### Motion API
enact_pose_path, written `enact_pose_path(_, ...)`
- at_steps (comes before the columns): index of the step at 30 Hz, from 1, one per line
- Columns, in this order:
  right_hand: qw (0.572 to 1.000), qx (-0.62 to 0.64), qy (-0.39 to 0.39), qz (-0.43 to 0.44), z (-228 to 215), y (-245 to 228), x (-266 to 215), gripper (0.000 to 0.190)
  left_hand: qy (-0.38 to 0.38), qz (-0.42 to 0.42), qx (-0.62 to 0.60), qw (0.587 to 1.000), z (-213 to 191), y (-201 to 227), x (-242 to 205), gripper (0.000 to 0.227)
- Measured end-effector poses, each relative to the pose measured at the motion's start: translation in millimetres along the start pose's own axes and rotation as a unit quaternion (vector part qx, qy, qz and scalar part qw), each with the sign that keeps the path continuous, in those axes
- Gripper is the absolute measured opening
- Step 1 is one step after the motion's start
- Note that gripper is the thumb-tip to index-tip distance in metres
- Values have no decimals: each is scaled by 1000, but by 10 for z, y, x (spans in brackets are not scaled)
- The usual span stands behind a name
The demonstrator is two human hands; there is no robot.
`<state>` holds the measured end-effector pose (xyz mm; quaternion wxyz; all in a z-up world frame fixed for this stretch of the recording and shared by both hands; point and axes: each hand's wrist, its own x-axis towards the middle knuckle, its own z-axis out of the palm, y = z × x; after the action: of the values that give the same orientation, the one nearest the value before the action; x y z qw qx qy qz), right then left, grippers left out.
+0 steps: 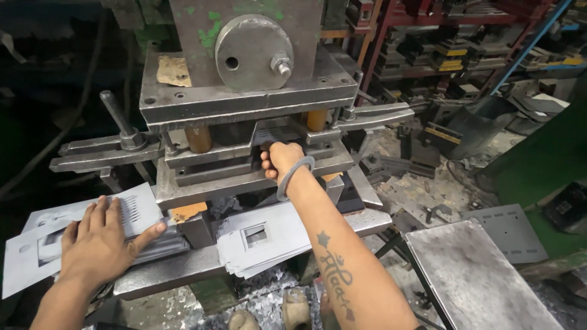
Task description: Operating a metal stamping press to process metal sheets and stacking the finished parts.
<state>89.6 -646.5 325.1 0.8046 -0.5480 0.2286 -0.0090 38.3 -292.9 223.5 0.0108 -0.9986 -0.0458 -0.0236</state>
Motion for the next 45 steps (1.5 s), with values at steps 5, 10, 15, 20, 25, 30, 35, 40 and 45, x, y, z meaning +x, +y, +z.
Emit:
enact_pose_path(5, 1000, 13, -4, 1, -11, 44, 127, 21, -5, 0, -10, 1000, -19, 5, 10, 125)
enact_pose_path(10, 1000, -3, 9, -1, 7, 2, 53, 19, -11, -5, 4, 1000, -63, 40, 5, 124)
enact_pose_path(15, 1000, -7, 9, -7, 13, -6, -32, 21, -2, -8, 13, 1000, 16, -1, 8, 125)
enact_pose_path(20, 996, 51, -4, 74, 37, -51, 141, 16, 32, 2, -2, 999, -19, 19, -44, 125)
enact_pose_path(25, 982, 140, -127, 23, -240, 158, -55, 15, 6, -3, -10, 1000, -94, 20, -60, 123)
enact_pose_path(30, 980, 130, -139, -63, -787, 665, -1103, 13, 31, 82, 85, 993, 101, -194, -110, 147)
enact_pose_path(35, 987, 155, -31, 43, -1210, 1295, -1193, 5, 27, 218, 225, 949, -108, -577, -208, 80)
enact_pose_path(40, 996, 7, 5, 87, -1369, 1521, -1087, 24, 221, 248, 60, 941, -923, -306, -879, 75)
enact_pose_path(45, 988, -74, -125, 51, -851, 1127, -1761, 32, 162, 230, -14, 960, -1222, 653, -1263, 81)
